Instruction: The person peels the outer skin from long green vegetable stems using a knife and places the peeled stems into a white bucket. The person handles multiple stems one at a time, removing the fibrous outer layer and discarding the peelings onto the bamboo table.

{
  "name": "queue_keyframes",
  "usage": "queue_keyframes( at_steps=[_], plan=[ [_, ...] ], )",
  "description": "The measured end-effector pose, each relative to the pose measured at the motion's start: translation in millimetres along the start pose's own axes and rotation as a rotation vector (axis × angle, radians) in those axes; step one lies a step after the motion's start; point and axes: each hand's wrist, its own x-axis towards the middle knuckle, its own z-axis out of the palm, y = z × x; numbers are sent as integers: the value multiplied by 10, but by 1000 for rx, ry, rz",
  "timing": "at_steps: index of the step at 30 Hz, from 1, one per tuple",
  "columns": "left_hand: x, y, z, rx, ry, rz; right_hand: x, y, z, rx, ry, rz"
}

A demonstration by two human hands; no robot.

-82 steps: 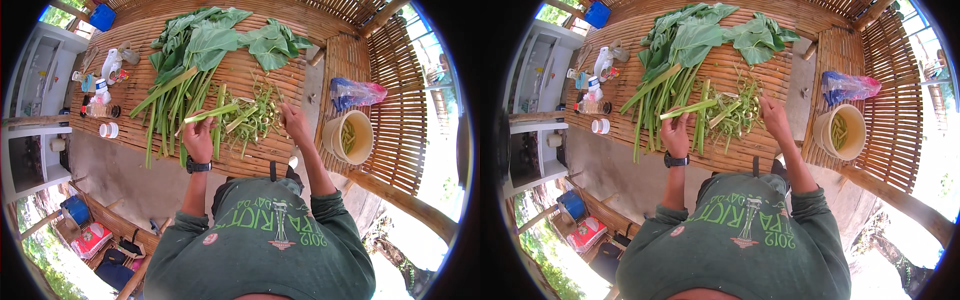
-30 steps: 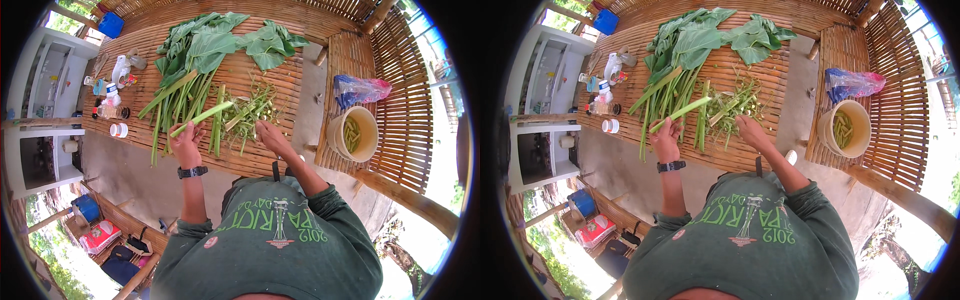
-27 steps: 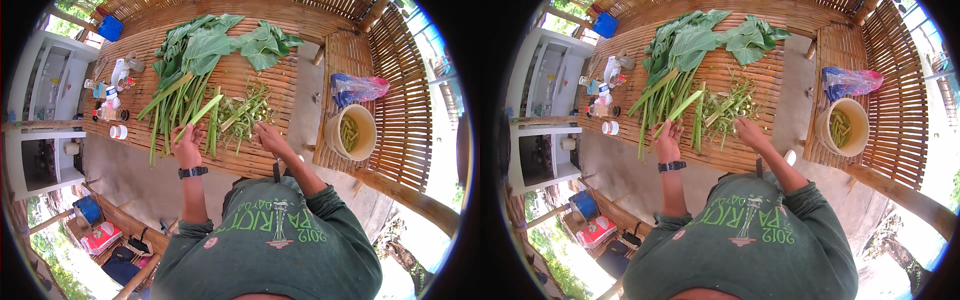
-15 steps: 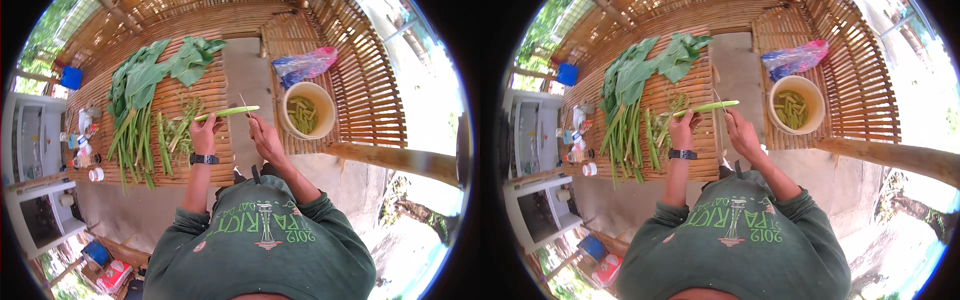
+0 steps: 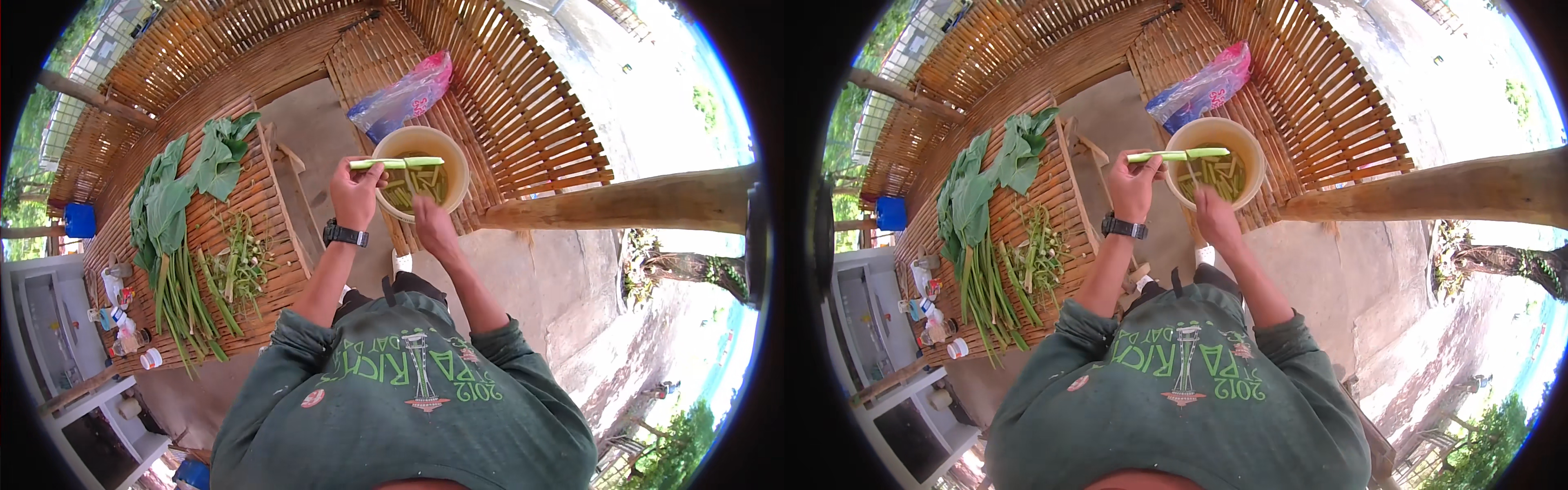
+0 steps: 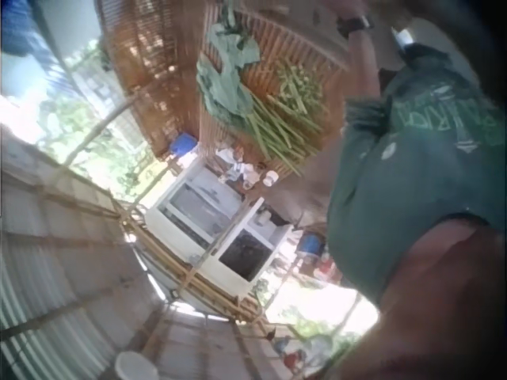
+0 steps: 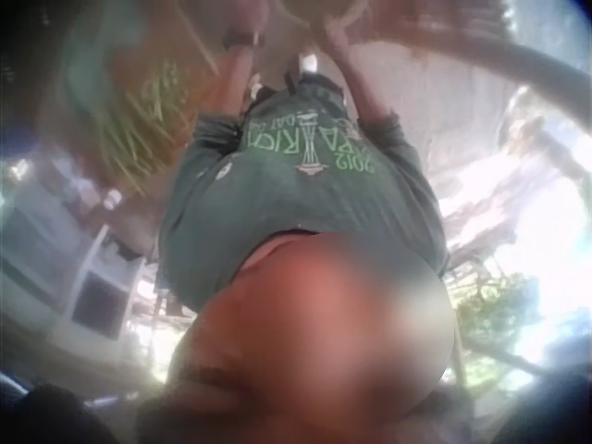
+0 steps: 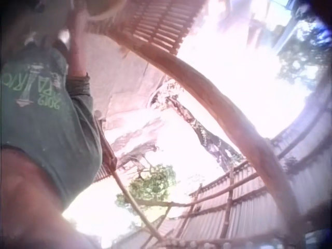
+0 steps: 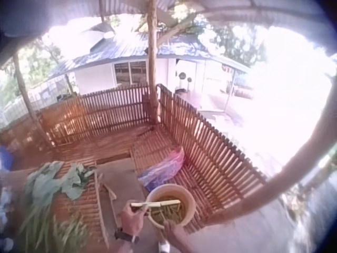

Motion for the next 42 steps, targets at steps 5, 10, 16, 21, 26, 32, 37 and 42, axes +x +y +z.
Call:
queue_keyframes(
  at_steps=[5, 10, 16, 21, 26, 32, 37, 42],
  plan=[
    [28, -281, 49, 54, -13, -63, -894, 1608, 483, -166, -172, 293],
    [143, -686, 99, 176, -31, -174, -676, 1165, 152, -24, 7, 271],
    [134, -669, 193, 297, -61, -122, -336, -588, -641, 274, 197, -100],
    [145, -370, 303, 425, -70, -28, -396, -982, -851, 390, 380, -368],
    [153, -218, 443, 457, -73, 87, 121, 514, -19, 75, -20, 113],
    [222, -359, 379, 550, -160, 109, -1084, 2124, 637, -145, -113, 151],
    [74, -859, -184, 781, -175, 194, -1107, 2197, 653, -141, -97, 365],
    [-306, -992, -1696, 921, 174, 237, -708, 1681, 811, -237, -138, 164]
  ],
)
